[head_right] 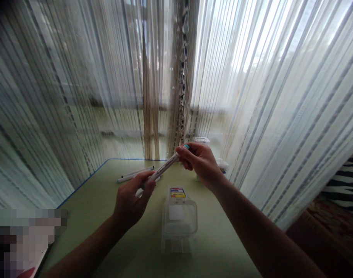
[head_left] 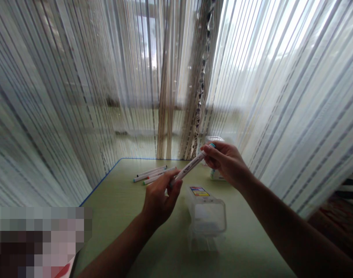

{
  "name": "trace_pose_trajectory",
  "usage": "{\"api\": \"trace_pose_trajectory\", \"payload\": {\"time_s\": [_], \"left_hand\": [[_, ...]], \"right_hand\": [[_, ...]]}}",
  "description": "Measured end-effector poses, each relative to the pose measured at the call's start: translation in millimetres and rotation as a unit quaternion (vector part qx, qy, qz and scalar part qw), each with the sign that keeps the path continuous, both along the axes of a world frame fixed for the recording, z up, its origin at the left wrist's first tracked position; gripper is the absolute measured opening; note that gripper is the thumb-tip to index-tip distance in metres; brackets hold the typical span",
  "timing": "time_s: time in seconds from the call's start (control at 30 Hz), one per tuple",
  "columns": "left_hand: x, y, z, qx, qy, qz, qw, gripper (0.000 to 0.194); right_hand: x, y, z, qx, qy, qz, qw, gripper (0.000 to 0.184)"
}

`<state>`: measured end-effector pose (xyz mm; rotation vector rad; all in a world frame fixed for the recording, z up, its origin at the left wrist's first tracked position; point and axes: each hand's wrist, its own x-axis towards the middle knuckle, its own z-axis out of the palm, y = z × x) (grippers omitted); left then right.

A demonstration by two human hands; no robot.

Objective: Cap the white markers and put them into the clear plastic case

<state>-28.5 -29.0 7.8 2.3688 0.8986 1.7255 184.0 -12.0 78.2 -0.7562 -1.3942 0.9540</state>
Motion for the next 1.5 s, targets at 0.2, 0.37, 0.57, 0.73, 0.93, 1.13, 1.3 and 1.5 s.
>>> {"api": "trace_pose_trajectory", "payload": {"time_s": [0.2,0.37,0.57,0.73,0.93,1.13,1.3,1.5], "left_hand": [[0,0,-1.5,0.007,0.001,0.012,1.000,0.021],[0,1,-2.3,0.001,0.000,0.010,1.000,0.021],[-1,2,-1.8,-0.006,-0.008,-0.006,1.000,0.024],[-3,4,-7.0,-0.059,-0.031,-0.020,0.998,0.026],[-2,4,-11.7,-0.090,-0.065,-0.054,0.992,0.024],[-6,-1,-11.5,-0.045,-0.051,-0.082,0.994,0.024],[-8,-6,-11.9,-0.062,-0.061,-0.122,0.989,0.035],[-8,-3,-15.4,-0.074,-0.061,-0.165,0.982,0.038]], "right_hand": [[0,-2,1.2,0.001,-0.003,-0.001,1.000,0.025],[0,-6,2.9,0.013,-0.012,0.005,1.000,0.026],[6,-9,7.2,0.045,-0.051,-0.005,0.998,0.022],[17,-27,15.5,0.076,-0.142,0.004,0.987,0.023],[26,-55,14.4,0.094,-0.226,-0.013,0.969,0.022],[30,-91,10.3,0.236,-0.371,-0.153,0.885,0.015],[34,-137,4.0,0.377,-0.425,-0.175,0.804,0.038],[46,-171,-0.3,0.394,-0.503,-0.197,0.744,0.035]]}}
